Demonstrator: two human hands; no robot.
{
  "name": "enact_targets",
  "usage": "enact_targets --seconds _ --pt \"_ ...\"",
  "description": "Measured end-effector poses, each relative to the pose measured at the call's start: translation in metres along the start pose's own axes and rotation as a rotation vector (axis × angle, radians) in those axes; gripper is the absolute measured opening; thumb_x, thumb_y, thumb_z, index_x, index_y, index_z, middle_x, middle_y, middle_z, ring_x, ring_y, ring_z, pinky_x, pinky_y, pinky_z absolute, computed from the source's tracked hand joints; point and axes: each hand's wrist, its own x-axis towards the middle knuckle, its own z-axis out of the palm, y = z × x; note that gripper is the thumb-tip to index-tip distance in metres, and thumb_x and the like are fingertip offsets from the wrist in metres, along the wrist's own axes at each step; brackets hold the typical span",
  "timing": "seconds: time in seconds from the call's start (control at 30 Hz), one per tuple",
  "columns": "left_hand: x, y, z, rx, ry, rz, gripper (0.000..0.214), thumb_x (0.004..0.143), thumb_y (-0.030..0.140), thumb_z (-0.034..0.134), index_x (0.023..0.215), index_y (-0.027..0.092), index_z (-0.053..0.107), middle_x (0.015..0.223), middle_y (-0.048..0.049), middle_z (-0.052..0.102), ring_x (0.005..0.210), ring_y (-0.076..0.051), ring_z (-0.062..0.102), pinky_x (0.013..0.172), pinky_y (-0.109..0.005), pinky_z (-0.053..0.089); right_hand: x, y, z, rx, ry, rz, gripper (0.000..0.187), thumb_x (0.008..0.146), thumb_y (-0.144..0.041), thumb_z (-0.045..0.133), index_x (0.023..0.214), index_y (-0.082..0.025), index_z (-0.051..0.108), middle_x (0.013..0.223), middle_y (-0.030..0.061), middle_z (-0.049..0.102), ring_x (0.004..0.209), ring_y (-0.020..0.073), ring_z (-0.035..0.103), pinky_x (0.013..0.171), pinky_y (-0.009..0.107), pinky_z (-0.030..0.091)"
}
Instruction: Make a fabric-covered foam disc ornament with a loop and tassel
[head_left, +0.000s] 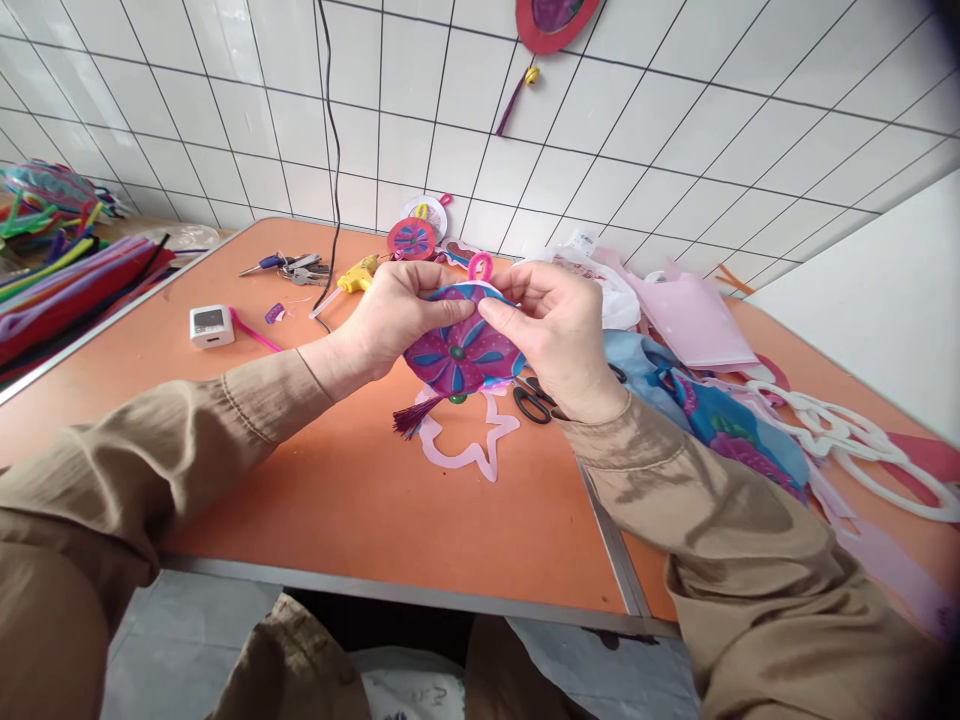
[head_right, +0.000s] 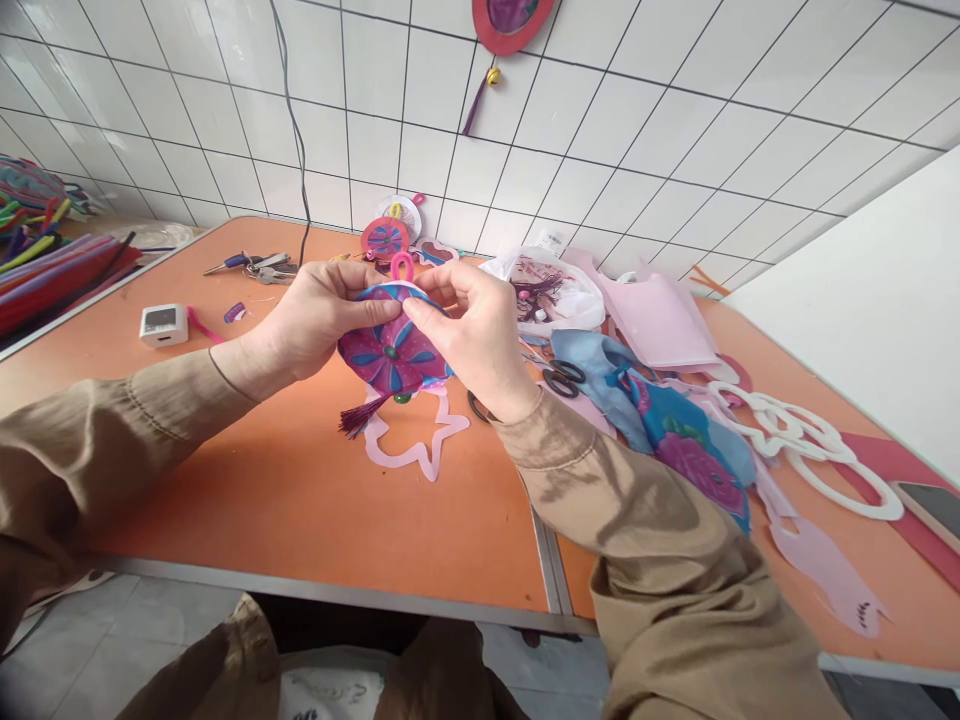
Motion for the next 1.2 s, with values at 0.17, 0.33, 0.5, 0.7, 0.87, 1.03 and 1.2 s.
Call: enact_targets --seconds 0.17,0.33,0.5,0.7,0.87,1.03,1.2 --pt "0.0004 0.0008 -0.0011 0.022 -0.003 -0.036 0.013 0.076 0.014 0.079 0.067 0.015 0.068 0.063 0.0007 0.068 0.057 -0.012 0.063 0.060 -0.027 0.048 0.0009 0.0022 -0.0001 0.018 0.001 -0.015 0.025 0.074 -0.039 0.082 0.068 -0.025 0.063 0.067 -0.0005 0.065 0.062 0.0157 0.061 0.058 0.033 0.052" --pt "0.0016 -0.0005 -0.0047 0.093 -0.002 -0.057 0.028 0.082 0.024 0.076 0.058 0.016 0.064 0.053 0.0013 0.056 0.047 -0.009 0.044 0.051 -0.029 0.034 0.0027 0.0022 -0.0025 0.093 -0.008 0.015 0.025 0.073 -0.040 0.083 0.068 -0.025 0.063 0.066 -0.0008 0.065 0.060 0.0151 0.060 0.058 0.034 0.052" --pt "0.0017 -0.0025 -0.0046 0.133 -0.002 -0.007 0.031 0.080 0.020 0.074 0.053 0.018 0.059 0.052 0.0014 0.055 0.047 -0.009 0.042 0.050 -0.028 0.030 0.0027 0.0016 -0.0040 0.088 -0.012 0.041 0.027 0.073 -0.042 0.083 0.068 -0.025 0.063 0.067 -0.0009 0.064 0.060 0.0146 0.058 0.057 0.033 0.051" --pt "-0.0010 -0.0011 -0.0035 0.083 -0.021 0.004 0.022 0.079 0.019 0.074 0.058 0.018 0.064 0.056 -0.0001 0.061 0.050 -0.010 0.049 0.050 -0.028 0.036 0.0023 0.0030 -0.0041 0.075 0.004 0.029 0.032 0.074 -0.048 0.082 0.065 -0.025 0.062 0.065 -0.0011 0.062 0.057 0.0139 0.055 0.053 0.032 0.048" --pt "-0.0008 -0.0017 -0.0026 0.076 -0.007 0.011 0.019 0.076 0.018 0.077 0.061 0.016 0.065 0.061 -0.0006 0.064 0.051 -0.011 0.054 0.054 -0.028 0.043 0.0034 0.0043 -0.0039 0.073 -0.023 0.034 0.031 0.075 -0.048 0.081 0.063 -0.024 0.064 0.063 -0.0009 0.064 0.056 0.0136 0.056 0.052 0.031 0.046" --pt "-0.0005 -0.0005 -0.0005 0.062 0.009 0.009 0.020 0.077 0.010 0.075 0.061 0.015 0.064 0.059 0.0009 0.063 0.050 -0.010 0.055 0.052 -0.026 0.043 0.0024 0.0034 -0.0044 0.078 -0.017 0.021 0.027 0.075 -0.042 0.082 0.064 -0.024 0.065 0.064 -0.0012 0.064 0.057 0.0133 0.057 0.053 0.031 0.047" --pt "-0.0014 -0.0019 -0.0013 -0.008 -0.036 0.010 0.018 0.078 0.011 0.075 0.062 0.014 0.066 0.058 -0.0001 0.065 0.049 -0.009 0.056 0.050 -0.024 0.043 0.0020 0.0035 -0.0045 0.066 -0.012 0.035 0.029 0.075 -0.047 0.081 0.065 -0.024 0.066 0.063 -0.0015 0.065 0.057 0.0136 0.058 0.052 0.031 0.048"
